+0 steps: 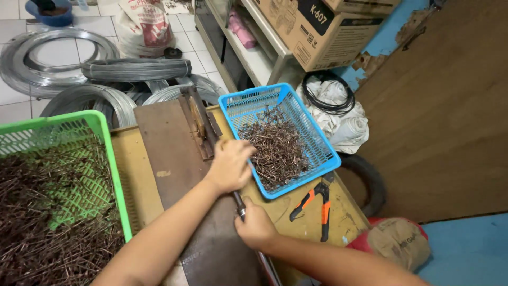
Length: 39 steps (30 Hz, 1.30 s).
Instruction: Manually processing metal nails by placing them into a cutter and operating a lever.
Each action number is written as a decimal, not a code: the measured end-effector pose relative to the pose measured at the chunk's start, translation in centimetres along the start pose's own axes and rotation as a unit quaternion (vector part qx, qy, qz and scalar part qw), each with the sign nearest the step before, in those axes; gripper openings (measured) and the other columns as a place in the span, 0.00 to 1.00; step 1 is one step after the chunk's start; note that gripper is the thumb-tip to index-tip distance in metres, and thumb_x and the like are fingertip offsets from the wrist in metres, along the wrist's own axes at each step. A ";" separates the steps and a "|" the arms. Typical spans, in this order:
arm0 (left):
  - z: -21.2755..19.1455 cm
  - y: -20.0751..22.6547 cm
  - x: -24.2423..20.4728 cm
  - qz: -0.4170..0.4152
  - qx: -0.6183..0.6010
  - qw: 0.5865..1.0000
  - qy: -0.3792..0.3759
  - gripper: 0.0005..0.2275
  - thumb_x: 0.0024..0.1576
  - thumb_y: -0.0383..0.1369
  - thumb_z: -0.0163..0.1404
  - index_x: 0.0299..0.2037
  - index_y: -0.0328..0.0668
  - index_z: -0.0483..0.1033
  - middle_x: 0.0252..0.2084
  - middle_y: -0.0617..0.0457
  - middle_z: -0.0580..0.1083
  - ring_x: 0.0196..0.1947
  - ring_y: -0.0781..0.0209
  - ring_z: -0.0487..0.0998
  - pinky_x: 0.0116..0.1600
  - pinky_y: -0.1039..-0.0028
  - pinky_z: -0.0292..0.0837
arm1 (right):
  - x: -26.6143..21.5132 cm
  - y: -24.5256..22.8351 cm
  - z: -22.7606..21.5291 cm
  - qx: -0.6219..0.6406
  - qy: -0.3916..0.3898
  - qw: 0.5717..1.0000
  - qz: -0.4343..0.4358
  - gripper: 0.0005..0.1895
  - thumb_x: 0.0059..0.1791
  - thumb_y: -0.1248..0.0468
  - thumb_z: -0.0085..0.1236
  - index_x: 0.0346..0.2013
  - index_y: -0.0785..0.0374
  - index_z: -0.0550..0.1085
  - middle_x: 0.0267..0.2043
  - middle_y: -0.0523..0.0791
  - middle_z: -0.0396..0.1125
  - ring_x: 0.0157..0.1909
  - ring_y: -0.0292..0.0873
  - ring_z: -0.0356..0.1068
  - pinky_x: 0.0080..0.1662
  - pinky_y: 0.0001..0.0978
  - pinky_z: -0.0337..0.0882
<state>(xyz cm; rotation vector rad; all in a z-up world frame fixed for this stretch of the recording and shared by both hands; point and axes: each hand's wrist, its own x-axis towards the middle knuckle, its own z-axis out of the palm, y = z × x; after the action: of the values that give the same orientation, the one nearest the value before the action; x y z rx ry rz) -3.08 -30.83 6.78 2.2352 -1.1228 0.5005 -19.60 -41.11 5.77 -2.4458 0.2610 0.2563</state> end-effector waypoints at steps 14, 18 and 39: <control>-4.8 -13.2 -4.4 -0.422 -0.004 0.907 0.012 0.17 0.66 0.52 0.48 0.61 0.65 0.79 0.61 0.52 0.75 0.63 0.41 0.72 0.61 0.40 0.60 | -1.3 -2.0 -2.4 0.109 -0.042 0.993 0.031 0.41 0.51 0.59 0.65 0.76 0.50 0.56 0.49 0.46 0.75 0.49 0.46 0.75 0.56 0.36 0.70; -4.4 -13.1 -3.9 -0.386 0.009 0.922 -0.017 0.12 0.67 0.48 0.48 0.52 0.65 0.84 0.53 0.59 0.79 0.59 0.46 0.74 0.61 0.45 0.56 | -1.4 -2.1 -3.6 0.102 -0.075 0.992 0.012 0.44 0.53 0.57 0.61 0.80 0.53 0.49 0.80 0.44 0.58 0.77 0.48 0.61 0.73 0.38 0.57; -4.2 -18.0 -8.0 -0.441 -0.486 0.731 -0.186 0.03 0.62 0.26 0.57 0.42 0.35 0.82 0.34 0.49 0.82 0.26 0.61 0.84 0.25 0.80 0.70 | -3.9 -6.3 -7.5 0.081 -0.103 0.990 0.046 0.47 0.55 0.59 0.58 0.83 0.54 0.42 0.57 0.69 0.71 0.42 0.63 0.82 0.46 0.52 0.82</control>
<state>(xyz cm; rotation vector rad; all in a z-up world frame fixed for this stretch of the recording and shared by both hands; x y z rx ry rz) 6.67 -14.78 -0.41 1.5873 -0.1916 -0.8074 -20.91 -40.58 16.25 -2.2294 0.2921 0.5037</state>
